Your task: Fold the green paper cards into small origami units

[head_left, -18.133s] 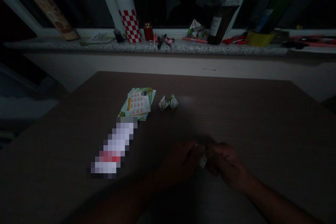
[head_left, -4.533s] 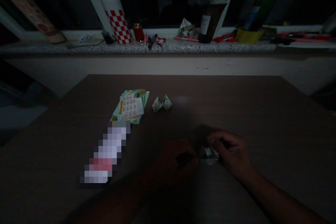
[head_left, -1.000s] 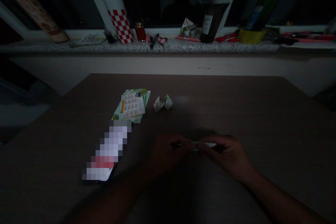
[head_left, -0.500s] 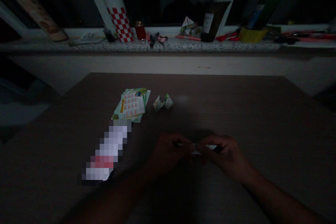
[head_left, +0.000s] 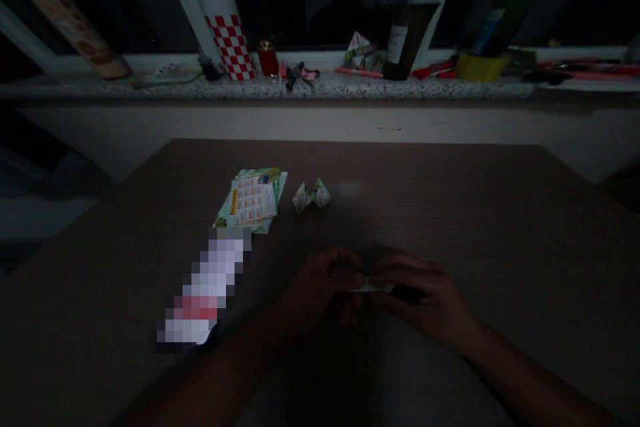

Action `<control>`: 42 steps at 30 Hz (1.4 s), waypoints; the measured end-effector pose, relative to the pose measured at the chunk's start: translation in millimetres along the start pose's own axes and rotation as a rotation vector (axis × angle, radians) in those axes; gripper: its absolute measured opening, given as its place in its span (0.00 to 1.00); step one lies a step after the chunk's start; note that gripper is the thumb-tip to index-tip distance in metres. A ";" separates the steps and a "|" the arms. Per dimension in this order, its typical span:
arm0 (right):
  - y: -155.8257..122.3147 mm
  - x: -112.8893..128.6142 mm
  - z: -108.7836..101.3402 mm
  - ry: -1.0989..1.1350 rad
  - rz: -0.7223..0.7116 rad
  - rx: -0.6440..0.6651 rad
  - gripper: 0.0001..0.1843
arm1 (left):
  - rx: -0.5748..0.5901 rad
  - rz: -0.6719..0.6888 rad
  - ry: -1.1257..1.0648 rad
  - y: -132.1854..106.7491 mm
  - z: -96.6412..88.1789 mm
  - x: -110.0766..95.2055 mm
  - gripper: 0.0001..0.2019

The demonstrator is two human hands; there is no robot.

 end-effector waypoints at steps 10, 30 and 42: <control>-3.1 1.0 -3.6 -0.056 -0.024 -0.009 0.08 | 0.062 0.228 0.374 -4.6 2.4 -4.2 0.13; -5.8 7.3 -6.0 -0.025 -0.074 0.002 0.07 | 0.172 0.823 1.147 -11.5 4.9 -9.0 0.11; -8.0 0.6 -3.2 -0.028 0.000 0.094 0.07 | 0.262 0.990 1.205 -14.7 10.1 -14.7 0.06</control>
Point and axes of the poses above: each hand's wrist, its own y-axis towards the middle knuckle, its own z-axis out of the palm, x = y × z, the point moved 2 cm from there along y, towards the middle knuckle, and after that the axes turned 5 degrees about z, right-handed, at the moved point
